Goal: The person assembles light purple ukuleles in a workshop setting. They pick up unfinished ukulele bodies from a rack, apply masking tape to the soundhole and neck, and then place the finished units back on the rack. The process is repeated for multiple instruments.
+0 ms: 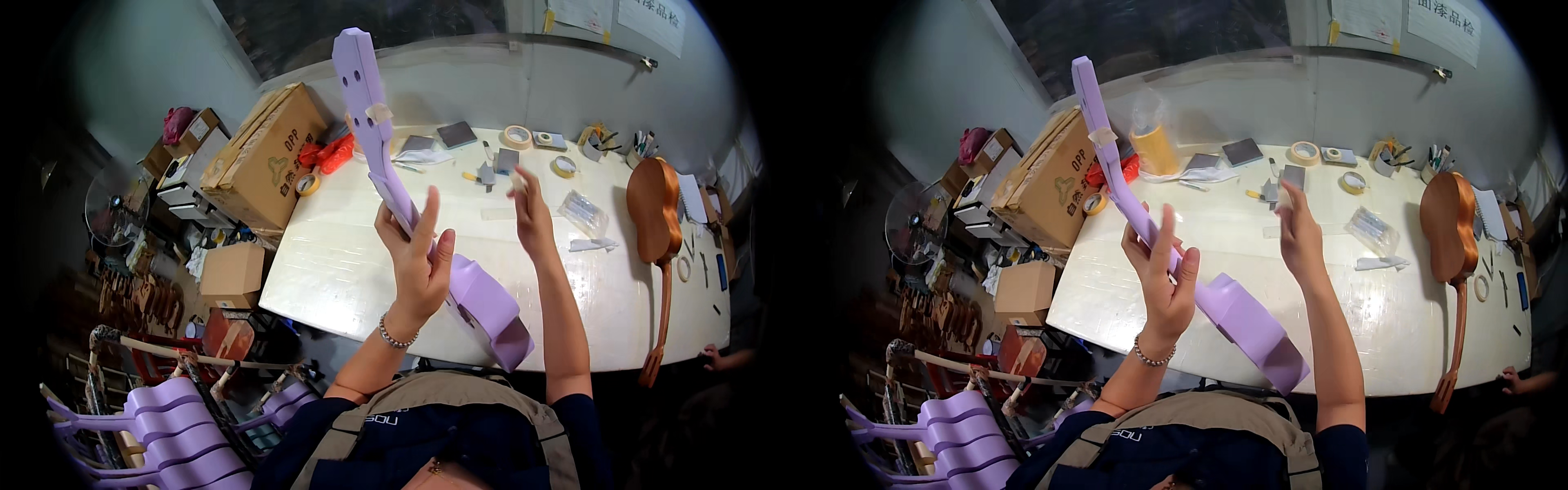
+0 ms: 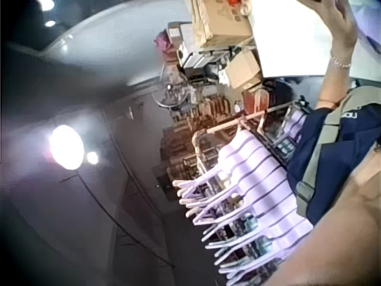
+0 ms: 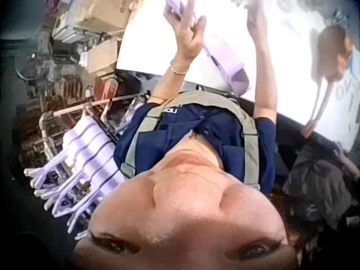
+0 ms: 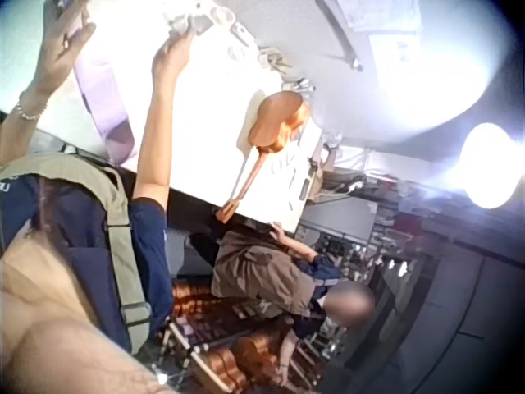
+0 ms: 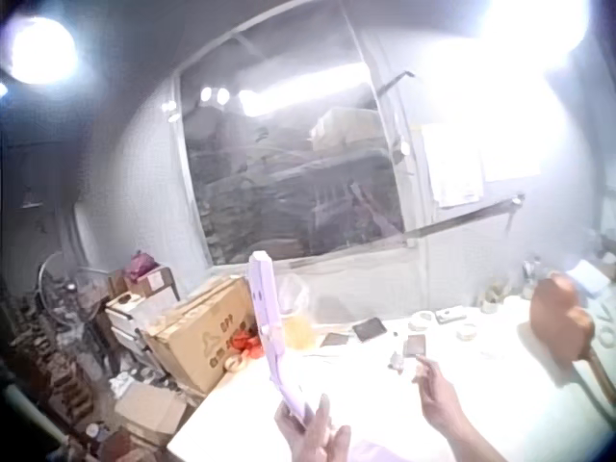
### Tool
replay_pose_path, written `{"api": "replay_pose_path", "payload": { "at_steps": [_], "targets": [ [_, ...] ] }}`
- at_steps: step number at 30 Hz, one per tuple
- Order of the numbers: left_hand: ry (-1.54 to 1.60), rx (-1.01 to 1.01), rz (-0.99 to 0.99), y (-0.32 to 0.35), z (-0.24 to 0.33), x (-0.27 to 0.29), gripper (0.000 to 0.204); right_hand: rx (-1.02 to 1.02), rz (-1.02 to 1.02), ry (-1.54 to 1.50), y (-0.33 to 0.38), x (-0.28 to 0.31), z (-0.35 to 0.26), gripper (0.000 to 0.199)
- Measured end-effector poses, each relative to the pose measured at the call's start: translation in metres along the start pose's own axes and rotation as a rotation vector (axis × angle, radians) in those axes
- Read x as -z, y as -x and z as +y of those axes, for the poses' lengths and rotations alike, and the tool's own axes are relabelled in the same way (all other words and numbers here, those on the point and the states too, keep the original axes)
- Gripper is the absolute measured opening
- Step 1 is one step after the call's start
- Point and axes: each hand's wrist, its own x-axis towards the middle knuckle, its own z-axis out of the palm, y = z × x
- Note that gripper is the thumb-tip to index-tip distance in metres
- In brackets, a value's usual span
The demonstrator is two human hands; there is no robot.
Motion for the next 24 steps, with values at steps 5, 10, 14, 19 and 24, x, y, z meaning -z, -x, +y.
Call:
{"api": "replay_pose_path", "payload": {
  "at_steps": [5,10,14,19,24],
  "targets": [
    [0.995,0.334,-0.172,0.004,-0.024,0.001,0.081,-0.120,-0.231,0.853,0.117,0.021,0.170,0.051],
    [1.232,0.457,-0.313,0.001,-0.037,0.008,0.038,-0.094,-0.034,0.941,0.169,0.019,0.197,0.058],
    [0.925,0.517,-0.079,-0.022,-0.009,0.024,0.032,-0.167,0.189,0.813,0.177,0.014,0.188,0.059],
    [0.499,0.532,0.187,-0.026,-0.008,0.046,0.032,-0.167,0.238,0.751,0.196,-0.001,0.174,0.055],
    [0.350,0.505,0.238,-0.022,-0.013,0.066,0.030,-0.210,0.189,0.677,0.204,-0.014,0.162,0.049]
  ]
}}
